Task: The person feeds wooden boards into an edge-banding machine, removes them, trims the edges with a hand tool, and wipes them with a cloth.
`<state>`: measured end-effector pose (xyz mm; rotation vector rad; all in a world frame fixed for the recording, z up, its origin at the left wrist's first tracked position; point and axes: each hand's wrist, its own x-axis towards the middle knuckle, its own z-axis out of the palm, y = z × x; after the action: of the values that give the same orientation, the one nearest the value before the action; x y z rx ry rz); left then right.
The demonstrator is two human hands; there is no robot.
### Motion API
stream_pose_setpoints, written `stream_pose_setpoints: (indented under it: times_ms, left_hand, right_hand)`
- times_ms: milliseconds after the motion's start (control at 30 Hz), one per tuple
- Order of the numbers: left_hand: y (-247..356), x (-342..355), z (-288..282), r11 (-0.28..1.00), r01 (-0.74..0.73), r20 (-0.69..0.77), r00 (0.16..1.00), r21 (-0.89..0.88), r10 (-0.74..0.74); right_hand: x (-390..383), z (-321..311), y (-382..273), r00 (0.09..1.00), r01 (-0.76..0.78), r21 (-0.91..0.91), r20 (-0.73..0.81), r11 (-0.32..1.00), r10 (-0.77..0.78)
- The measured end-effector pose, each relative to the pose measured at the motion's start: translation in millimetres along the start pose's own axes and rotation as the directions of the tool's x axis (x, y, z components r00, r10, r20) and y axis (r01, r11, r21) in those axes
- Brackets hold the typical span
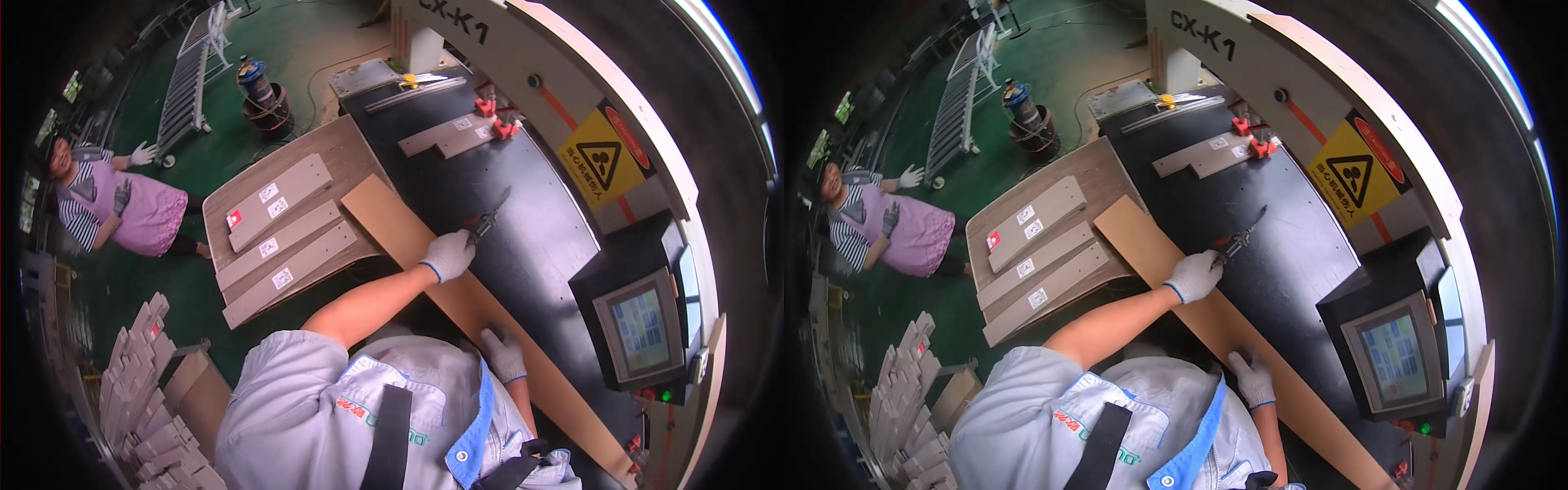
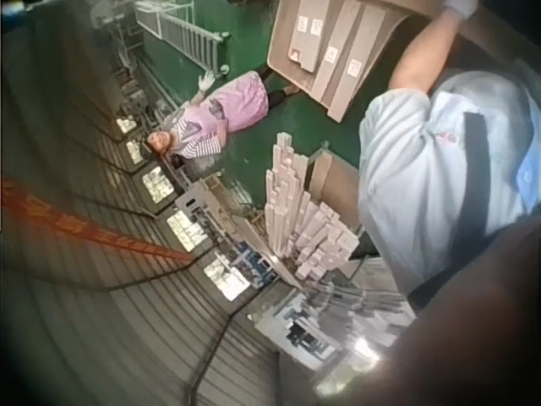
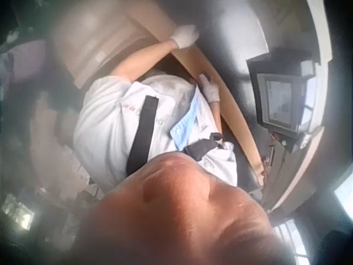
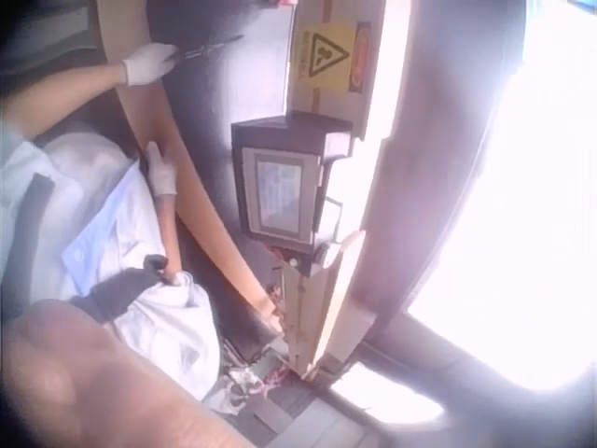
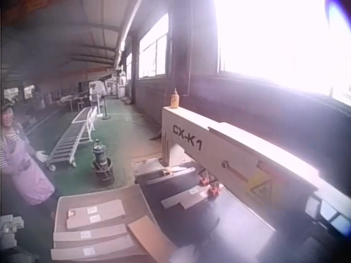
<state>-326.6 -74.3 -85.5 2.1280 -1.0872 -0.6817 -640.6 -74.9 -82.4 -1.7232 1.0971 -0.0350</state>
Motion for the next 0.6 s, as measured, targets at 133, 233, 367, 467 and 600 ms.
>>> stream_pose_setpoints:
  times_ms: [133, 233, 367, 467, 600]
  left_hand:
    - [-1.3, -99.8, -2.2, 0.949, -0.126, 0.052, 0.988, -0.290, 0.147]
    - [-9.2, -155.9, 6.7, 0.937, -0.178, 0.196, 0.950, -0.300, 0.244]
    - [-49.4, -160.0, -23.2, 0.983, -0.086, 0.298, 0.945, -0.163, 0.132]
    - [-90.8, -182.0, -69.1, 0.996, -0.048, 0.014, 0.999, 0.078, 0.047]
    - [-186.1, -217.8, -123.6, 0.946, 0.185, -0.272, 0.956, 0.266, -0.111]
  right_hand:
    - [38.1, 12.6, -21.5, 0.999, 0.031, 0.567, 0.013, 0.823, -0.047]
    - [63.2, 33.1, -47.6, 0.985, -0.170, 0.946, 0.165, 0.276, 0.039]
    - [92.0, 66.8, -60.3, 0.976, -0.217, 0.921, 0.198, 0.325, 0.090]
    - [109.5, 88.1, -74.0, 0.991, -0.113, 0.860, 0.062, 0.498, 0.118]
    - [144.0, 99.7, -61.0, 0.988, -0.076, 0.852, -0.004, 0.518, 0.151]
